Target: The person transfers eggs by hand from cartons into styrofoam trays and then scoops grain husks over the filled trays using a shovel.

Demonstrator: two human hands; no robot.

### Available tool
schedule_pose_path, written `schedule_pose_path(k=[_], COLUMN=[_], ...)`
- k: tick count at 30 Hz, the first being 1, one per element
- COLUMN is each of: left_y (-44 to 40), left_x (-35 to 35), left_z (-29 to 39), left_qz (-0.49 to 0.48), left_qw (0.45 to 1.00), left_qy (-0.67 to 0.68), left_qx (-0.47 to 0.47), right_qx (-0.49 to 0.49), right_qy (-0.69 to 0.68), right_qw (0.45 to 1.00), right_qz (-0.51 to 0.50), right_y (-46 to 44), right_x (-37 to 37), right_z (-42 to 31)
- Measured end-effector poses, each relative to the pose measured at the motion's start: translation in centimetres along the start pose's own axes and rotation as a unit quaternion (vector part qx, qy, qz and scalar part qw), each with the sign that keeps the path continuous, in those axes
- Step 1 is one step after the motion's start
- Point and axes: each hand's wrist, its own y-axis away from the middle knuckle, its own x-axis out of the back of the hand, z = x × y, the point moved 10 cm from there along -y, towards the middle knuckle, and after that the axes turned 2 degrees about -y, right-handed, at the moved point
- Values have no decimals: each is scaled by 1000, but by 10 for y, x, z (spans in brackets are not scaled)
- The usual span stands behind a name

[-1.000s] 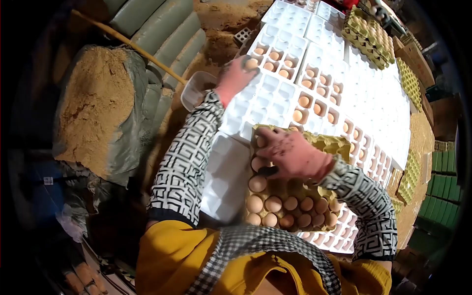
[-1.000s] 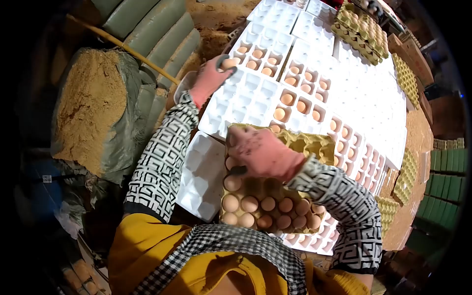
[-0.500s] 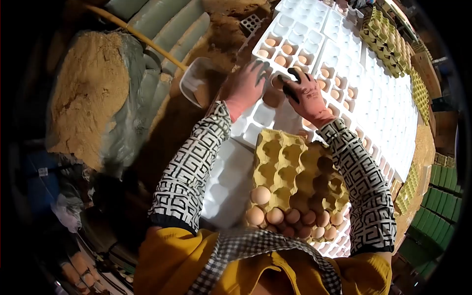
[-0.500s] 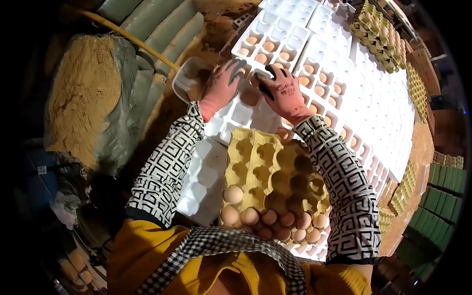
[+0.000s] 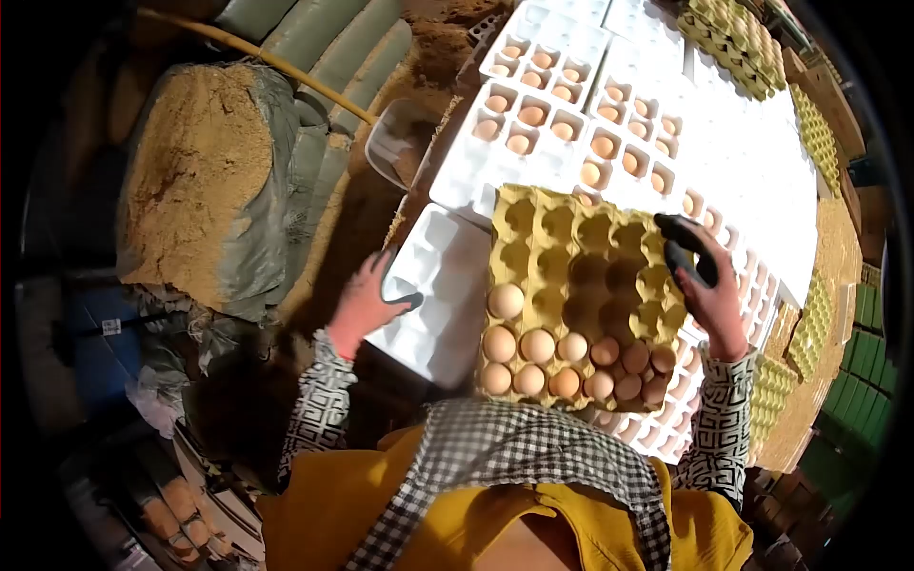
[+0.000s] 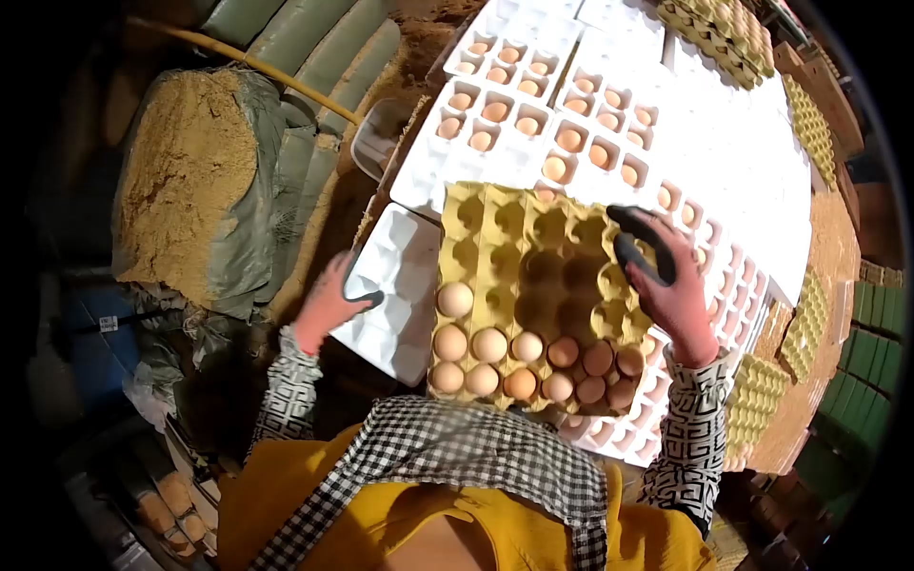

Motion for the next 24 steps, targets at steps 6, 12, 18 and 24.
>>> schedule_pose_path(k=[6, 12, 18, 24], left_y=[9, 37, 33, 48], left_x=[6, 46, 23, 30], left_z=[9, 153, 202, 169], left_qz=[197, 126, 5, -149], left_qw=[975, 977, 977, 809], left_qy=[80, 87, -30, 562], left_qx=[68, -148, -210, -90], right_qx=[-39, 10, 91, 26], right_qy=[39, 390, 269, 60], right_qw=[997, 914, 958, 995], right_qz=[45, -114, -47, -75], right_y=[69, 100, 97, 81], right_x=[-13, -98, -83, -82], right_z=[-17, -16, -12, -37])
